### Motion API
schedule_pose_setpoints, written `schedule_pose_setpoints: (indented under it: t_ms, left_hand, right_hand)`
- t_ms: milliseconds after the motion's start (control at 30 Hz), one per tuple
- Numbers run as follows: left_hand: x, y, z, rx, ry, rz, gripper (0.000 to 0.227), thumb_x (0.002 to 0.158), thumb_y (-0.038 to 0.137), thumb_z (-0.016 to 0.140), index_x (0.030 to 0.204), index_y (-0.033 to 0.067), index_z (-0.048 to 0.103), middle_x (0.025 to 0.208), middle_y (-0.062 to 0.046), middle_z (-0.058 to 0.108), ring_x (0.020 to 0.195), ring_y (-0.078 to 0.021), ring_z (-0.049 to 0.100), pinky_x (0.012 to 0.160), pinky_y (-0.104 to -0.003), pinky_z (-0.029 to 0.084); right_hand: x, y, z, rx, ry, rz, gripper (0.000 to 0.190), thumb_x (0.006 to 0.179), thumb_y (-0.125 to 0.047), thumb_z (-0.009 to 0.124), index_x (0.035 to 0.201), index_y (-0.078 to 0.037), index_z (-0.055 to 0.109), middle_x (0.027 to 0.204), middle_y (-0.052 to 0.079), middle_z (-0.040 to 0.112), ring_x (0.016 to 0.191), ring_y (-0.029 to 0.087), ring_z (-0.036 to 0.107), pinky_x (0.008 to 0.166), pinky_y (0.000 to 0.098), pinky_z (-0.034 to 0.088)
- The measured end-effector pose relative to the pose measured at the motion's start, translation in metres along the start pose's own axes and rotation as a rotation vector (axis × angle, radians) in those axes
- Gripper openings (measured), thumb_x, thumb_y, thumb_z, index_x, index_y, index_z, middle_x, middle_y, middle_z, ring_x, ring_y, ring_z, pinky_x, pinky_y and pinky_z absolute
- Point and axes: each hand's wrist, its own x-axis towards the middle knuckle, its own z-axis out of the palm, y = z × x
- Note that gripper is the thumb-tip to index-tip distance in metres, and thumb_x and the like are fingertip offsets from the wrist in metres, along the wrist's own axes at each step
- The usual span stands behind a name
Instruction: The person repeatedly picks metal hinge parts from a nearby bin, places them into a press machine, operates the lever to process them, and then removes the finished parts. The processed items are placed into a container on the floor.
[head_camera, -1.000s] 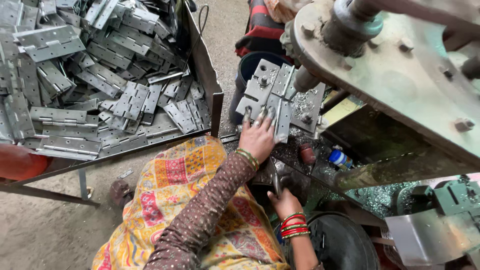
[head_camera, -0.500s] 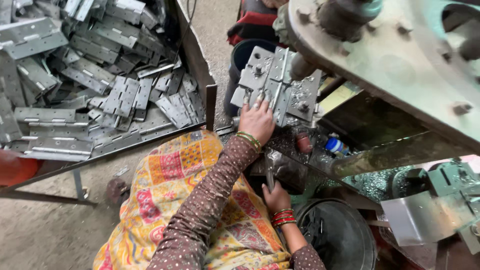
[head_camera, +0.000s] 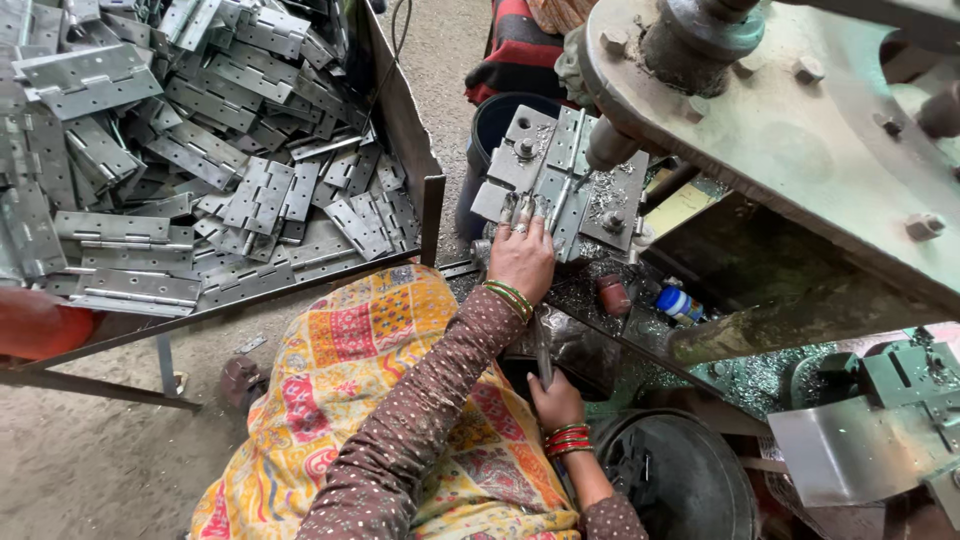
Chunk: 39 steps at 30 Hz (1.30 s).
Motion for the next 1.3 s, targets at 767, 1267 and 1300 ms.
schedule_pose_setpoints:
  t_ms: [767,1267,1300]
  left_hand:
    - [-0.010,-0.007,-0.009,0.002,-0.004,0.011,0.028,0.094,0.012,0.054,0.112,-0.0030,0.069,0.128,-0.021,0.065,0.117,-0.0321,0.062,0.106,-0.048,0.042]
    - [0.037,0.000,0.030,0.175,0.118,-0.034,0.029,0.092,0.015,0.053,0.107,-0.0005,0.072,0.124,-0.021,0.066,0.114,-0.0323,0.064,0.112,-0.046,0.039]
    - [0.037,0.000,0.028,0.141,0.122,-0.027,0.027,0.092,0.014,0.053,0.106,-0.0003,0.072,0.123,-0.021,0.066,0.115,-0.0328,0.064,0.112,-0.046,0.039]
  right_hand:
    - [0.014,0.042,0.078,-0.066,0.019,0.051,0.050,0.090,-0.056,0.057,0.109,-0.010,0.061,0.084,0.025,0.073,0.081,0.047,0.070,0.070,0.0572,0.054]
    - [0.008,0.028,0.036,-0.105,0.058,0.066,0.044,0.090,-0.054,0.061,0.100,-0.011,0.063,0.082,0.025,0.071,0.080,0.049,0.068,0.069,0.0572,0.053]
    - [0.013,0.032,0.043,-0.103,0.063,0.064,0.044,0.090,-0.054,0.060,0.100,-0.011,0.063,0.082,0.024,0.072,0.079,0.048,0.068,0.069,0.0572,0.053]
